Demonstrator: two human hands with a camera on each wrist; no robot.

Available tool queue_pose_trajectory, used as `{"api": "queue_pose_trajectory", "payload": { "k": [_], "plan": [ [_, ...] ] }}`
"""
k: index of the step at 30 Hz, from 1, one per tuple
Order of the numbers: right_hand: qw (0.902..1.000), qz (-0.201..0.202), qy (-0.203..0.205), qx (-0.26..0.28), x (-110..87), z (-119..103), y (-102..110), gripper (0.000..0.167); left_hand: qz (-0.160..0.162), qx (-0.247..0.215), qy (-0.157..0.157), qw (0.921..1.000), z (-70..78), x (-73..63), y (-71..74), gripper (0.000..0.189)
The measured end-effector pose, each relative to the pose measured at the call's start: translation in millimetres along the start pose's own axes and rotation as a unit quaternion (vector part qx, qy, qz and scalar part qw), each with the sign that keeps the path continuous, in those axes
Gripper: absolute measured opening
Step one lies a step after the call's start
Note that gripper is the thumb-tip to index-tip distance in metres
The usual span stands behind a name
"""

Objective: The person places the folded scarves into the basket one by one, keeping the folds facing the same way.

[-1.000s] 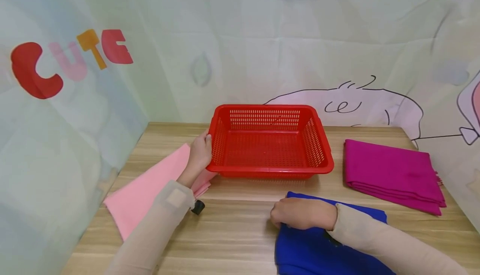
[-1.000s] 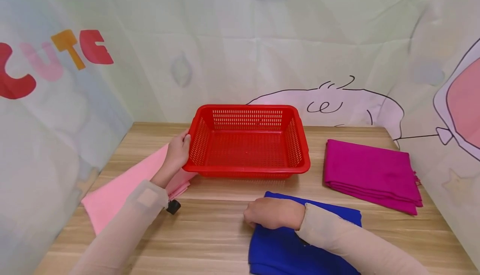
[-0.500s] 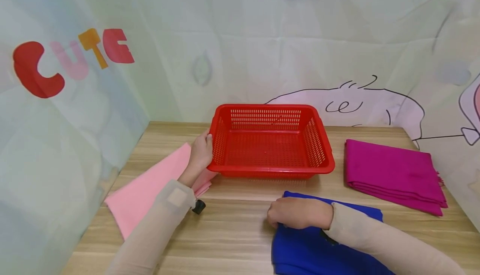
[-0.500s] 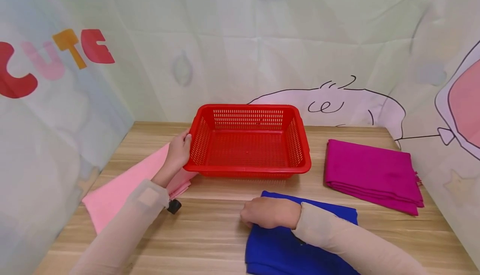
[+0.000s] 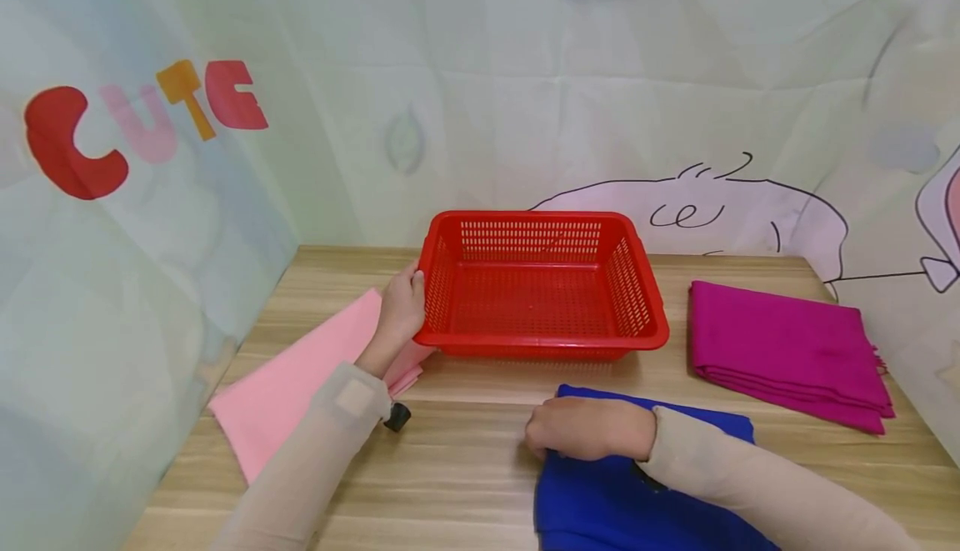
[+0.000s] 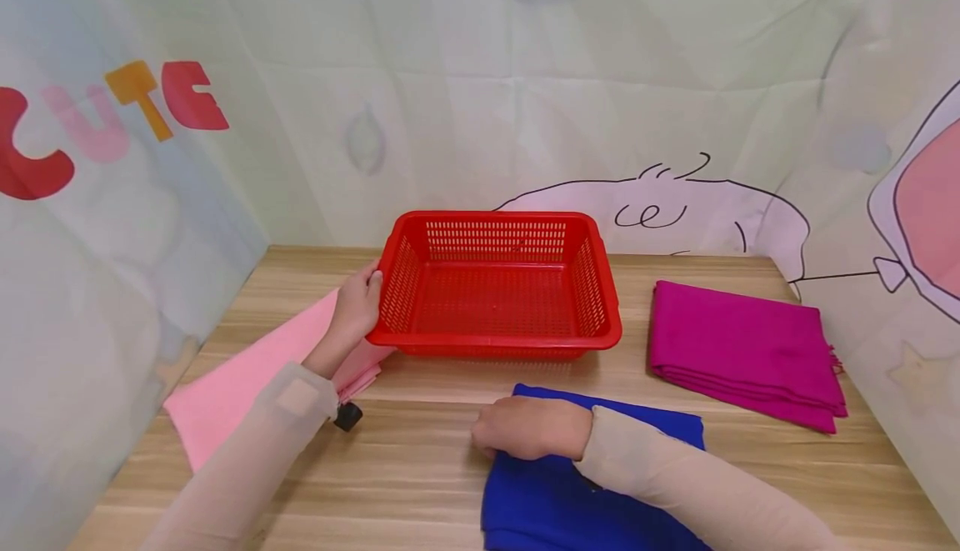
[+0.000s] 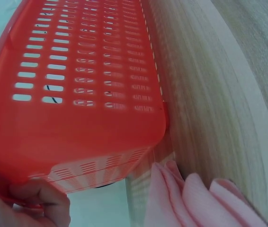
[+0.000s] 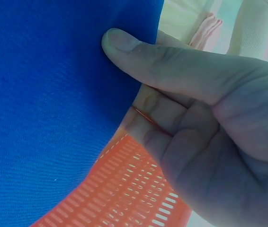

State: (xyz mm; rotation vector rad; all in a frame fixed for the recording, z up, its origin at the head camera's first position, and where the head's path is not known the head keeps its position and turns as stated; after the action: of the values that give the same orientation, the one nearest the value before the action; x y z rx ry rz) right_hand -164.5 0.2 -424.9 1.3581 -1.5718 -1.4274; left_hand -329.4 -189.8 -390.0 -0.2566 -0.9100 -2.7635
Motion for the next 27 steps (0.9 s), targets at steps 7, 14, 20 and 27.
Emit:
{"api": "queue_pose_trajectory", "payload": {
  "k": [7, 14, 20, 27],
  "plan": [
    [0.9999, -0.001, 0.013, 0.011, 8.7, -5.6, -0.5, 0.031, 0.0, -0.002, 0.002, 1.0, 0.0, -0.9, 0.2, 0.043],
    [0.9997, -0.003, 0.018, 0.014, 15.0, -9.1, -0.8, 0.034, 0.002, -0.006, 0.003, 1.0, 0.4, -0.7, 0.1, 0.043],
    [0.9997, -0.008, 0.022, -0.004, 18.4, -10.9, -2.2, 0.036, 0.001, -0.002, 0.007, 1.0, -1.3, -0.5, -0.9, 0.044],
    [0.9995, -0.008, 0.024, -0.017, 20.8, -11.3, -3.2, 0.036, -0.002, -0.001, 0.013, 0.9999, -2.9, -1.1, -1.3, 0.044]
  ]
}}
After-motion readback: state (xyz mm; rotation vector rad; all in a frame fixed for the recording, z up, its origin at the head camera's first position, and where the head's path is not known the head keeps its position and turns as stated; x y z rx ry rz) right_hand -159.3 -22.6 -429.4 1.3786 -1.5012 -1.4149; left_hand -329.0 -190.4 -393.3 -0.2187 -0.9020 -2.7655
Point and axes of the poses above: each hand's wrist, its own x-axis towards the middle knuckle, its own y-axis out of the back of the hand, z = x × y, the point moved 10 cm from there along x, towards the middle knuckle, and after that the axes turned 5 degrees about z, right-handed, at the moved point
